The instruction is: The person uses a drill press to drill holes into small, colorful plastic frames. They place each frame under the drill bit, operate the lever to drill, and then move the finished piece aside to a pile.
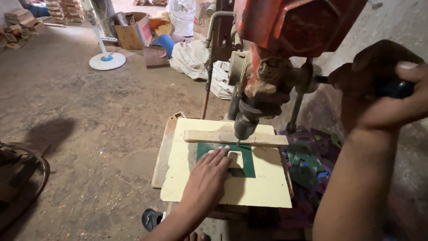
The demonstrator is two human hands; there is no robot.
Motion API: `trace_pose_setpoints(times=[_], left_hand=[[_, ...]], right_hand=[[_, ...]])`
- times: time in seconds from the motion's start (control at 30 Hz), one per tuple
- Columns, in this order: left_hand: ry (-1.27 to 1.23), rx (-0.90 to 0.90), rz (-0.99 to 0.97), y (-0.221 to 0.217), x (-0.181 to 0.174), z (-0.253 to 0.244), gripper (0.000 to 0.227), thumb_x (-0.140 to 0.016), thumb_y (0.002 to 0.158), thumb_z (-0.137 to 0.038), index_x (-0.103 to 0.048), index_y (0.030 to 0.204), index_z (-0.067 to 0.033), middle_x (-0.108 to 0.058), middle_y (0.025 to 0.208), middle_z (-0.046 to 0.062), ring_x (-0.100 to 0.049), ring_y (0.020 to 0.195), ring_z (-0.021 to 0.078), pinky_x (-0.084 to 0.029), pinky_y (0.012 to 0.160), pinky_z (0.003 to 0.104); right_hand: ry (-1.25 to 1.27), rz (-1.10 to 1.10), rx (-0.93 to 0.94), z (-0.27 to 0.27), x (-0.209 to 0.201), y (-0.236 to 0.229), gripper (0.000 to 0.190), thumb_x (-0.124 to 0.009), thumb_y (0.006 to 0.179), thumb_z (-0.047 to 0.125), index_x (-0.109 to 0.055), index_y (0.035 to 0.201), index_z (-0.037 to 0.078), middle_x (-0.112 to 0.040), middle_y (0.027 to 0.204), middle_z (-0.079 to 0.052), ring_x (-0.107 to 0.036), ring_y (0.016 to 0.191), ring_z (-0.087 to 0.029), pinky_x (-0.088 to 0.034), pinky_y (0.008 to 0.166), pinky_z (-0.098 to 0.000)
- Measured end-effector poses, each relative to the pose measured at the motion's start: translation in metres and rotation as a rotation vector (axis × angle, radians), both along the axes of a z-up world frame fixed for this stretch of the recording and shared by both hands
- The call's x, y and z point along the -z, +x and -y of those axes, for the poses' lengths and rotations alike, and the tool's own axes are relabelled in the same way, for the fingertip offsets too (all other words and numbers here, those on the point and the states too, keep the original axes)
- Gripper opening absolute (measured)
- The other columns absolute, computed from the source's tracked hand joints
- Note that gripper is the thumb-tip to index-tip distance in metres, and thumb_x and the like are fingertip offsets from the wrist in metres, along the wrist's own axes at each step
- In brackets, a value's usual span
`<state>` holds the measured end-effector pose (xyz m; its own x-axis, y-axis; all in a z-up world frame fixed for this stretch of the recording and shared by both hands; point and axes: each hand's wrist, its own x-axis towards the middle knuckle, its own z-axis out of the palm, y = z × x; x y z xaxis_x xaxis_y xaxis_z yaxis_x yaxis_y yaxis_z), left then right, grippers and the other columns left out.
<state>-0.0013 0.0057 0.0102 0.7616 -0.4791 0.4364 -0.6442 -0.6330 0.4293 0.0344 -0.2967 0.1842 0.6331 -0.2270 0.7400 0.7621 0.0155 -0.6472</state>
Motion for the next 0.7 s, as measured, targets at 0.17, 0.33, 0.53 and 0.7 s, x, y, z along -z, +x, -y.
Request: trace_pose_setpoints(times=[0.17, 0.33, 0.53, 0.7], left_hand=[[0.017, 0.020, -0.027, 0.001, -0.002, -0.001, 0.047, -0.060, 0.090, -0.013, -0.057, 0.133, 0.0056, -0.054, 0.146, 0.023, -0.045, 0.140, 0.0363, -0.030, 0.119, 0.045], [0.046, 0.043, -0.029, 0.003, -0.001, -0.001, 0.045, -0.057, 0.093, -0.017, -0.058, 0.133, 0.0044, -0.053, 0.149, 0.021, -0.044, 0.143, 0.0345, -0.029, 0.120, 0.044], [0.120, 0.000, -0.006, 0.007, 0.006, 0.005, 0.050, -0.055, 0.097, -0.020, -0.052, 0.140, 0.0057, -0.050, 0.150, 0.020, -0.042, 0.143, 0.0329, -0.026, 0.120, 0.044], [0.124, 0.005, -0.054, 0.009, 0.009, 0.005, 0.049, -0.055, 0.096, -0.022, -0.054, 0.138, 0.0037, -0.050, 0.151, 0.018, -0.042, 0.144, 0.0315, -0.027, 0.120, 0.043]], right_hand=[[-0.005, -0.010, 0.007, 0.002, 0.002, 0.001, 0.036, -0.050, 0.092, 0.038, -0.049, 0.076, 0.006, -0.044, 0.064, -0.011, -0.041, 0.051, -0.020, -0.034, 0.055, -0.0336], [-0.002, -0.011, 0.017, 0.001, 0.004, 0.002, 0.036, -0.050, 0.092, 0.038, -0.048, 0.074, 0.006, -0.044, 0.063, -0.010, -0.040, 0.050, -0.019, -0.033, 0.055, -0.0333], [0.005, 0.031, 0.058, -0.004, 0.007, -0.004, 0.036, -0.051, 0.091, 0.038, -0.046, 0.072, 0.007, -0.043, 0.062, -0.010, -0.040, 0.049, -0.018, -0.033, 0.054, -0.0329], [0.025, 0.162, 0.165, -0.020, 0.029, -0.011, 0.036, -0.051, 0.090, 0.037, -0.045, 0.071, 0.008, -0.042, 0.061, -0.010, -0.040, 0.048, -0.018, -0.032, 0.053, -0.0327]])
